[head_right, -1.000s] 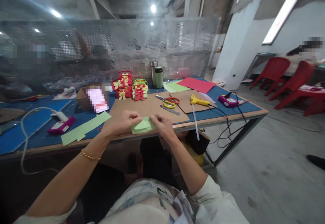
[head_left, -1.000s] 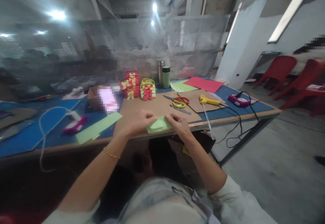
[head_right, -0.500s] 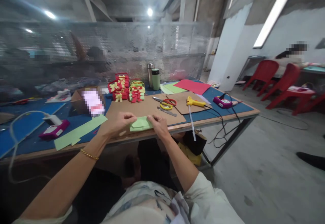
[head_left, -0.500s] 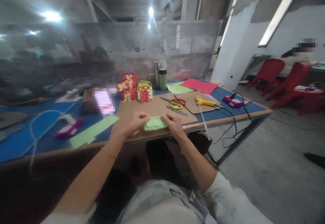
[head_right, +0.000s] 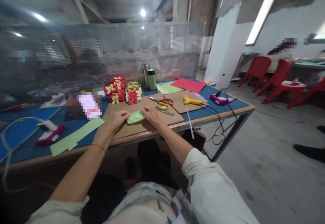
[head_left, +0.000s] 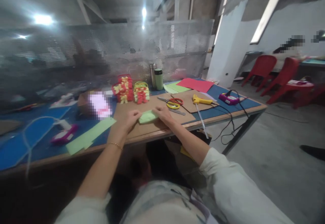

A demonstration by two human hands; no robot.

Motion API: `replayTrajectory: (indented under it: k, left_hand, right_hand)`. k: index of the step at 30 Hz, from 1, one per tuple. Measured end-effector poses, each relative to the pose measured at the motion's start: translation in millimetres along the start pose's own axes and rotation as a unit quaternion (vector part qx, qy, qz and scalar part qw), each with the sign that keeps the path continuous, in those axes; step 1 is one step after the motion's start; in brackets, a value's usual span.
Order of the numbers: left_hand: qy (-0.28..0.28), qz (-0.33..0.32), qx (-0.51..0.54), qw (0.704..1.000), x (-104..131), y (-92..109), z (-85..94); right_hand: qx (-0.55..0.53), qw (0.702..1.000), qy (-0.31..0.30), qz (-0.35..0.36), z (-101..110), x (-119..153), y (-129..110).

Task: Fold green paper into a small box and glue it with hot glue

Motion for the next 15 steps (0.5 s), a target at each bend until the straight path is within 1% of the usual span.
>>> replayTrajectory:
  k: [2,5,10,15]
  left_hand:
    - [-0.003,0.009,0.005,1.000,3,-6,-2.8]
    - [-0.010,0.020,0.017,1.000,7,-10,-3.3]
    - [-0.032,0.034,0.064,0.997,12,-8,-4.2]
    - [-0.057,0.029,0.115,0.991,15,-6,-8.9]
  right_hand:
    - [-0.004,1.000,-0.008,-0.006,-1,-1,6]
    - [-0.009,1.000,-0.018,-0.008,-3,-1,10]
    - [-0.005,0.999,-0.051,-0.019,-6,2,6]
    - [0.007,0.996,-0.081,-0.025,-6,6,-1]
Point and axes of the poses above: each hand's wrist, its own x-axis away from the middle knuckle, its own z-axis out of the back of the hand, y = z × x, the point moved 2 cm from there along -x, towards the middle knuckle, and after that the axes turned 6 degrees about -z, right-handed, at the moved point
